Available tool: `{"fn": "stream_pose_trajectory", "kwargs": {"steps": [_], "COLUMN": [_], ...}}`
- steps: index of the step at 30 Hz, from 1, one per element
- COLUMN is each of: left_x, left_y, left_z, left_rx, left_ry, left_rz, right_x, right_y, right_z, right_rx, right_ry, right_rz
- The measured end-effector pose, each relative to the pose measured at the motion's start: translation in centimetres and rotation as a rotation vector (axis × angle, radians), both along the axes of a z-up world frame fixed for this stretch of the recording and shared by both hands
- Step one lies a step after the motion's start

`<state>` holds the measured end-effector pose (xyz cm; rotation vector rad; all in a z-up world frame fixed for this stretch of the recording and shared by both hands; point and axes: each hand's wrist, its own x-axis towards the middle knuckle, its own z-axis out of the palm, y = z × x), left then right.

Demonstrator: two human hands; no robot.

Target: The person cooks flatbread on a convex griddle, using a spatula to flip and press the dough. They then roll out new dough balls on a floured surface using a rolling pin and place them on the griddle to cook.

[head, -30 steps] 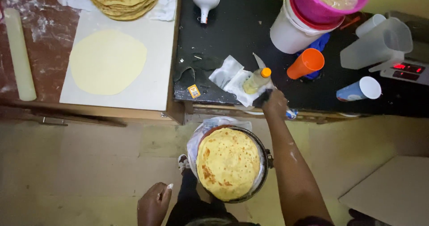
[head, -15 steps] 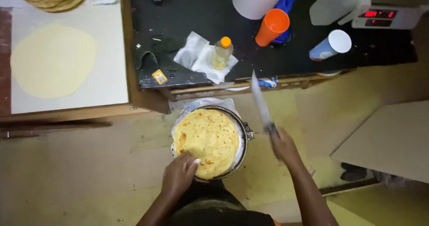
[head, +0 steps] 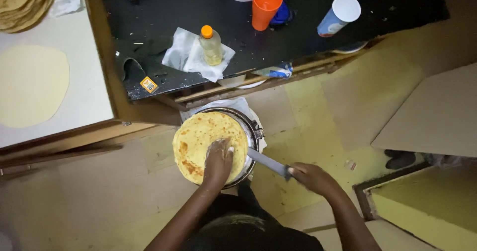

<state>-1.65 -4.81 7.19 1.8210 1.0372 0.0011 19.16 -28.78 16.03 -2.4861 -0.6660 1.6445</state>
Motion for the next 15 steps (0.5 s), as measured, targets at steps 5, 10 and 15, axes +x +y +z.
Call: {"fn": "stream_pose_trajectory", "kwargs": {"steps": [5, 10, 15], "left_x": [-0.3, -0.4, 0.1], "left_y": [0.3, -0.3, -2.3], "left_z": [-2.0, 6.2, 2.3], "left_rx": [0.121, -0.073, 0.129], "left_ry": [0.01, -0.08, -0.088], "left_rz": [0.073, 0.148, -0.055], "right_x": [-3.6, -5.1, -6.9], "right_y": [3.1, 0.8, -3.7], "right_z": [-2.4, 2.8, -0.1], "right_rx": [0.274, 0.234, 0.206], "right_ry": [0.213, 0.129, 0.128], "right_rz": [-0.227, -0.185, -0.203]}}
